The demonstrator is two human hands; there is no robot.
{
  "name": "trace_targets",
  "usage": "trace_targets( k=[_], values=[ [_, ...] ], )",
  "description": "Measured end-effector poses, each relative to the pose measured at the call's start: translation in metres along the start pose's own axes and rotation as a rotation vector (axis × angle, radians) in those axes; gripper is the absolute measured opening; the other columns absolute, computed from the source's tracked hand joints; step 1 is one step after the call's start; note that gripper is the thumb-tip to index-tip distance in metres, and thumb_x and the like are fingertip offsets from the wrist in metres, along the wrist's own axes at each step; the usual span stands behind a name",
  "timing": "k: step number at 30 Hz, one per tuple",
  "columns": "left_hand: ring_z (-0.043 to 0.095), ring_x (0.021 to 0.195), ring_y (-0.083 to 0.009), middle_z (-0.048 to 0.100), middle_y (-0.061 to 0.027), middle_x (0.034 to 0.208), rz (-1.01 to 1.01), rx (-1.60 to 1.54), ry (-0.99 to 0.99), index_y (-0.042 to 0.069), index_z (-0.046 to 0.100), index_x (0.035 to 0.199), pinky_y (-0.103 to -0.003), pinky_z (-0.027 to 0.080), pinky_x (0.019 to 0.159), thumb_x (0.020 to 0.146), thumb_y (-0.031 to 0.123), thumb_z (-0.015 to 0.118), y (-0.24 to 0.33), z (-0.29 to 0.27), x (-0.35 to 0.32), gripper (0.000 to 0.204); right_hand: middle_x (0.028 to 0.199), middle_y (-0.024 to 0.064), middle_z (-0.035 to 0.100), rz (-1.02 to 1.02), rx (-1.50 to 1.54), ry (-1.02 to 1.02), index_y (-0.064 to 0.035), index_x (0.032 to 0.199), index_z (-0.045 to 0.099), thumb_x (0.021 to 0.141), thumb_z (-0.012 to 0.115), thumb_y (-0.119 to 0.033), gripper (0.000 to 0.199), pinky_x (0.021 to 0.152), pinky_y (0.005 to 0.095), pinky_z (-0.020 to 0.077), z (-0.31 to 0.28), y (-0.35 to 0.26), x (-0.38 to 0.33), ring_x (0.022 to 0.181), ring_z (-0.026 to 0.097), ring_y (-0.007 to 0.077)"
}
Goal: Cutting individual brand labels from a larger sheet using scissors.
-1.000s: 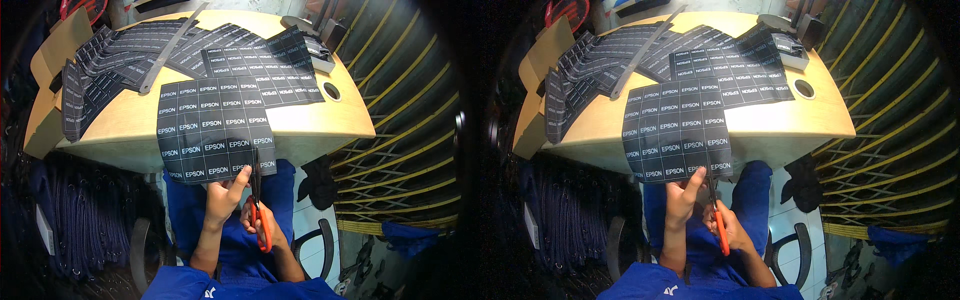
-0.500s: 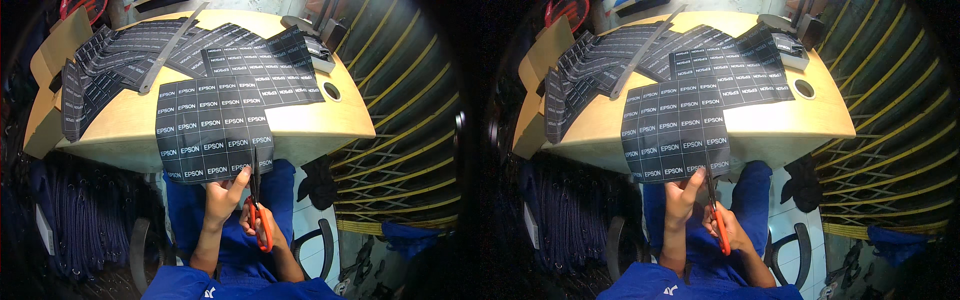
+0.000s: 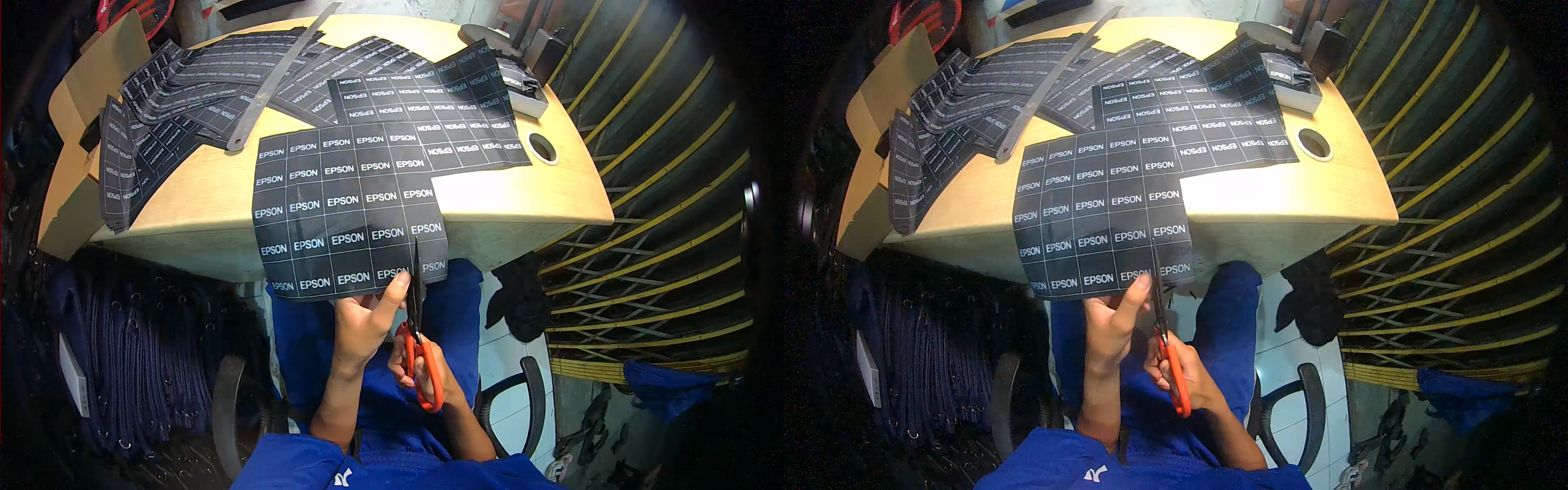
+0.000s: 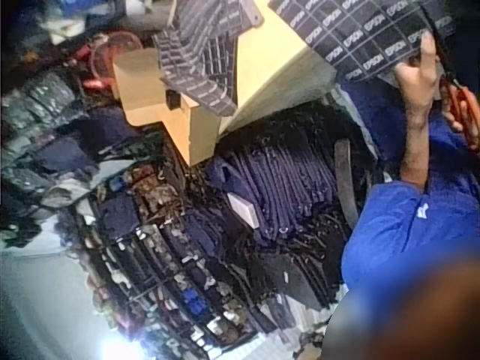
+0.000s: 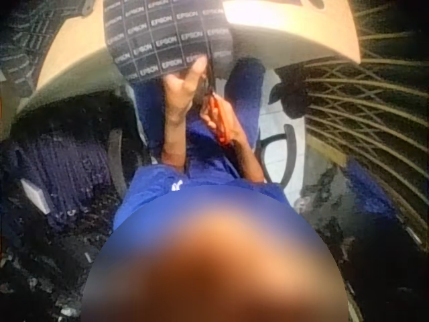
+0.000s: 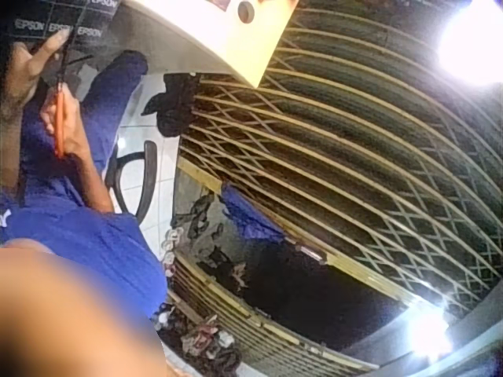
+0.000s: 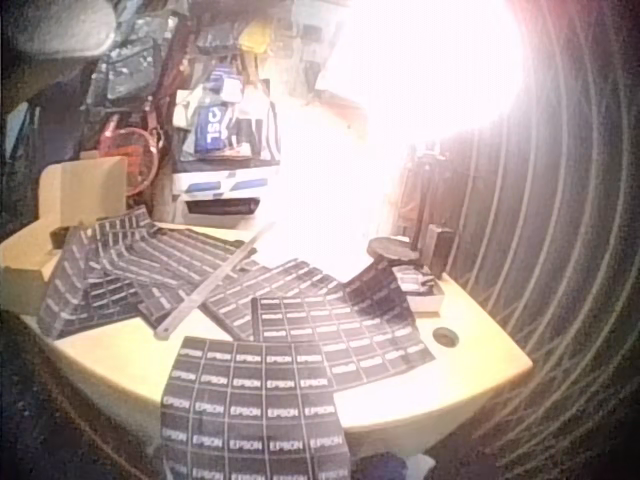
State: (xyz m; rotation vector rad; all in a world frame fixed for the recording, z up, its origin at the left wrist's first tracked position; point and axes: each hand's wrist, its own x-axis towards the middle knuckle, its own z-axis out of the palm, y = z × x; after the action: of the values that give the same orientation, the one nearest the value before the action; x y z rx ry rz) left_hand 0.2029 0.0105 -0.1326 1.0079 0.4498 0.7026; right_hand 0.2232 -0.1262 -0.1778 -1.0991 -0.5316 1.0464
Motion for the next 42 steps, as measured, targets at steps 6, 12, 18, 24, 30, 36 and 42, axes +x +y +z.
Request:
trace_targets(
  k=[6, 12, 18, 24, 30, 36, 42],
  values=[
    [0.054, 0.06, -0.0055, 0.06, -0.0007, 0.076, -0.008, 0.028, -0.01, 0.003, 0.06, 0.09, -0.02, 0.045, 0.055, 0.081, 0.008, 0.066, 0.0, -0.002, 0.0, 0.012, 0.065, 0.0001, 0.041, -0.001, 0.002, -0.013, -0.0029, 0.103, 0.043, 0.087, 0.05, -0.055, 0.055, 0.044, 0.0185, 0.0301, 0.003, -0.001, 0.0, 0.051, 0.037, 0.0044],
    [0.055, 0.064, -0.0062, 0.06, -0.0015, 0.077, 0.03, -0.017, -0.003, 0.002, 0.06, 0.09, -0.02, 0.046, 0.057, 0.081, 0.006, 0.065, 0.006, 0.007, 0.0, 0.011, 0.063, -0.0007, 0.038, -0.038, -0.027, 0.014, -0.0033, 0.101, 0.042, 0.087, 0.049, -0.055, 0.054, 0.043, 0.0187, 0.029, 0.005, -0.002, -0.001, 0.05, 0.034, 0.0049],
    [0.054, 0.064, -0.0068, 0.059, -0.0014, 0.076, -0.003, 0.041, -0.055, 0.001, 0.059, 0.09, -0.022, 0.045, 0.058, 0.081, 0.004, 0.064, 0.001, -0.003, 0.0, 0.011, 0.063, -0.0011, 0.038, -0.02, 0.025, 0.004, -0.0035, 0.101, 0.042, 0.086, 0.05, -0.058, 0.057, 0.043, 0.0192, 0.0282, 0.006, -0.003, -0.001, 0.05, 0.034, 0.0046],
    [0.054, 0.061, -0.0068, 0.059, -0.001, 0.073, -0.012, 0.019, -0.047, 0.002, 0.06, 0.086, -0.021, 0.044, 0.056, 0.081, 0.004, 0.064, 0.004, -0.003, 0.0, 0.007, 0.063, -0.0011, 0.039, 0.006, 0.003, 0.015, -0.0037, 0.1, 0.042, 0.085, 0.049, -0.06, 0.059, 0.044, 0.0187, 0.0289, 0.008, -0.006, 0.0, 0.05, 0.035, 0.0047],
    [0.053, 0.061, -0.0067, 0.058, -0.0001, 0.071, 0.006, 0.007, -0.052, 0.003, 0.06, 0.084, -0.021, 0.043, 0.056, 0.081, 0.005, 0.064, 0.003, -0.003, 0.001, 0.006, 0.063, -0.0014, 0.04, 0.002, -0.038, -0.001, -0.003, 0.103, 0.043, 0.083, 0.048, -0.062, 0.063, 0.044, 0.0191, 0.0294, 0.006, -0.003, -0.001, 0.05, 0.036, 0.0046],
    [0.052, 0.06, -0.006, 0.057, 0.0004, 0.071, -0.018, 0.01, -0.048, 0.004, 0.059, 0.083, -0.021, 0.043, 0.055, 0.081, 0.006, 0.064, 0.004, -0.005, 0.001, 0.006, 0.063, -0.0013, 0.041, 0.007, -0.038, 0.012, -0.0033, 0.101, 0.043, 0.083, 0.05, -0.063, 0.062, 0.043, 0.0189, 0.0294, 0.01, -0.007, 0.0, 0.05, 0.037, 0.0043],
    [0.052, 0.059, -0.0058, 0.057, 0.0005, 0.072, -0.024, -0.024, -0.054, 0.004, 0.059, 0.084, -0.02, 0.043, 0.054, 0.08, 0.005, 0.064, 0.003, -0.005, 0.001, 0.006, 0.064, 0.0044, 0.047, 0.048, -0.065, 0.002, -0.0019, 0.102, 0.041, 0.081, 0.05, -0.065, 0.067, 0.041, 0.0197, 0.0319, 0.002, 0.002, -0.001, 0.048, 0.041, 0.0075]
  ],
)
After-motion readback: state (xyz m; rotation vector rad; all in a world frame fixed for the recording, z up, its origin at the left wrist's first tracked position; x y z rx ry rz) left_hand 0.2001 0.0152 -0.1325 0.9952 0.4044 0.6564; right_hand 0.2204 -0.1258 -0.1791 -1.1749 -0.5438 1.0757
